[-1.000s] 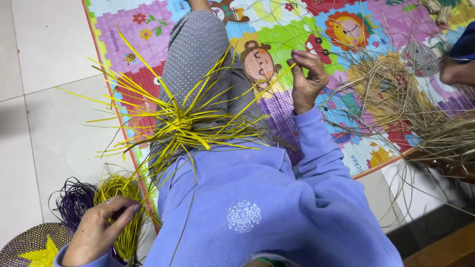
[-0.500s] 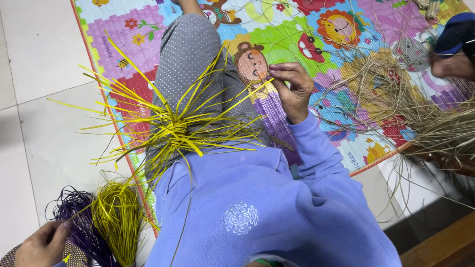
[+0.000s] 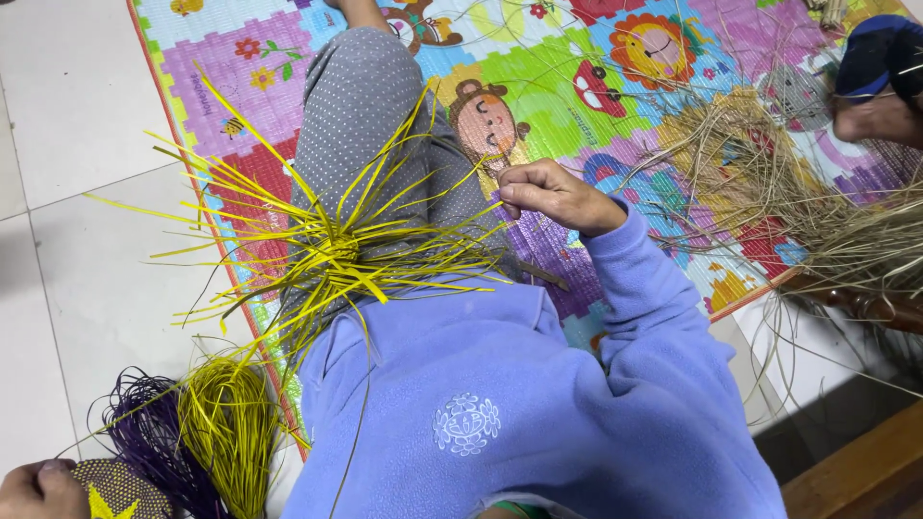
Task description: Weaving a basket base using yellow and purple straw strands while sitting on the floor
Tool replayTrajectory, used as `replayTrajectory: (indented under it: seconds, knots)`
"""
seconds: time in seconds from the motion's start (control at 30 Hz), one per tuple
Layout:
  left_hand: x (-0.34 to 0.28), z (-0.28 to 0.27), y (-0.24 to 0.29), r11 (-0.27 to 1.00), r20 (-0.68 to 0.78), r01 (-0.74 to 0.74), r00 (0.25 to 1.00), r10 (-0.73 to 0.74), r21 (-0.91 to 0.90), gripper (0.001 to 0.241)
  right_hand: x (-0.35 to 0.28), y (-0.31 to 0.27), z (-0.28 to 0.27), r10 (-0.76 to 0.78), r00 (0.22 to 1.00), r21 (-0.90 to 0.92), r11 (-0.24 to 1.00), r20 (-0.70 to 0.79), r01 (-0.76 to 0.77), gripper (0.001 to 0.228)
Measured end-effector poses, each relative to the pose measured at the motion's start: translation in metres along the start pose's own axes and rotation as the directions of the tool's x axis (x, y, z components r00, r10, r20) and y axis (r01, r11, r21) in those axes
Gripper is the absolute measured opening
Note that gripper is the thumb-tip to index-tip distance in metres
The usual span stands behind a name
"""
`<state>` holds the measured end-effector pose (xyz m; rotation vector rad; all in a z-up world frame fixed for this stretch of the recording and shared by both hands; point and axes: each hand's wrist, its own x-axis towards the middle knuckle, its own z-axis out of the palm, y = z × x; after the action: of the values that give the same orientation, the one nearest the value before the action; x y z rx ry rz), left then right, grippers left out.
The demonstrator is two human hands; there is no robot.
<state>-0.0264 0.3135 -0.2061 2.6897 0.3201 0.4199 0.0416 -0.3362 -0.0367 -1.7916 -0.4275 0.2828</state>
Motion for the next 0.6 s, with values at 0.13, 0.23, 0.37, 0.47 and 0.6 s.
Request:
replayTrajectory:
  seconds: [0.13, 0.23, 0.37, 0.47, 0.6]
  knots:
    - [-0.001, -0.026, 0.049, 1.0, 0.083, 0.015, 0.996, -0.017, 0.018, 0.016, -0.002, 0.009, -0.006, 0.021, 0.998, -0.005, 1.0, -0.067, -0.021, 0.022]
    - [0.006, -0.052, 0.106, 0.988, 0.346, 0.15, 0.929, -0.128, -0.038, 0.018, -0.013, 0.014, -0.038, -0.043, 0.967, -0.128, 0.992, -0.251, 0.011, 0.017]
    - [-0.009, -0.082, 0.206, 0.895, 0.616, 0.232, 0.785, 0.06, -0.382, 0.023, -0.014, -0.066, -0.041, -0.819, 0.414, -0.916, 0.324, -0.397, -0.239, 0.013]
    - [-0.011, -0.073, 0.266, 0.813, 0.552, -0.135, 0.67, 0.496, -0.567, 0.015, -0.011, -0.098, 0.016, -0.873, 0.358, -0.936, 0.353, -0.33, -0.003, 0.016]
    - [-0.005, -0.054, 0.335, 0.607, 0.327, -0.299, 0.628, 0.706, -0.736, 0.019, 0.021, -0.044, 0.081, -0.867, 0.466, -0.689, 0.447, -0.177, 0.571, 0.02]
